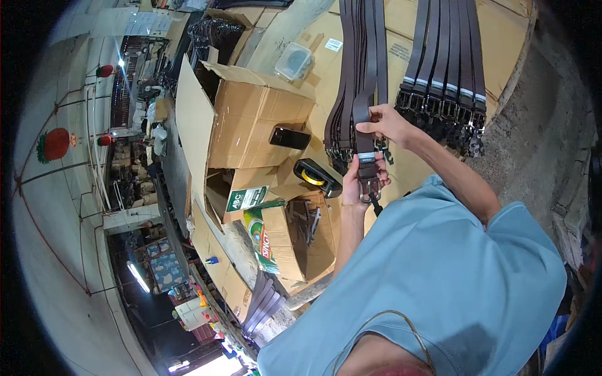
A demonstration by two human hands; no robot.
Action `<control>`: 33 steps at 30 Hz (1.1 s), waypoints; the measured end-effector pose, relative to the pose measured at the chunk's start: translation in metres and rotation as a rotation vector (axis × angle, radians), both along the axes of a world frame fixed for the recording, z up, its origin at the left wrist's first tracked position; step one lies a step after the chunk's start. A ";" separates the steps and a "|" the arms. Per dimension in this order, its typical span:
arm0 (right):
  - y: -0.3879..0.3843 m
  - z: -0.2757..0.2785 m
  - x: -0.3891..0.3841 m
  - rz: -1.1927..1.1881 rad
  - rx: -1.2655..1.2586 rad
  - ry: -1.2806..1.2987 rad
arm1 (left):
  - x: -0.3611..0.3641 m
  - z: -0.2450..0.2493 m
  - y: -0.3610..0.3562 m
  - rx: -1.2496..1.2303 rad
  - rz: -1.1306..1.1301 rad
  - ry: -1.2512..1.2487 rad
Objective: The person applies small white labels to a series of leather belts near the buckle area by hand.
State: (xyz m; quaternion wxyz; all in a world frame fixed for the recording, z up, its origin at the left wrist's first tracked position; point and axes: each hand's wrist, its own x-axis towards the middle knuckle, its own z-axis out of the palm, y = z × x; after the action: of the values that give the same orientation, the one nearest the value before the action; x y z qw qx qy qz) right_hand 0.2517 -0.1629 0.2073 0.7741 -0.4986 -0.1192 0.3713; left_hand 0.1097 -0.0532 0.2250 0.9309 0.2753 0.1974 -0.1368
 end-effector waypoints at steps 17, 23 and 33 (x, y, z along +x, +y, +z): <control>0.001 -0.013 -0.002 0.002 0.031 0.042 | 0.012 -0.026 0.003 -0.042 0.093 -0.116; -0.007 -0.013 0.009 0.049 0.066 0.084 | 0.027 -0.005 -0.018 -0.023 0.071 -0.031; -0.016 -0.012 0.009 -0.129 0.046 -0.065 | 0.026 -0.003 -0.030 -0.021 0.008 -0.042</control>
State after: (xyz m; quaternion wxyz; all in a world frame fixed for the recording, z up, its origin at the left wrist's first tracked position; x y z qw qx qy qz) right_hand 0.2609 -0.1792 0.1958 0.8035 -0.4990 -0.1206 0.3015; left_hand 0.1354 -0.0830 0.2217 0.9382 0.2677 0.1774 -0.1290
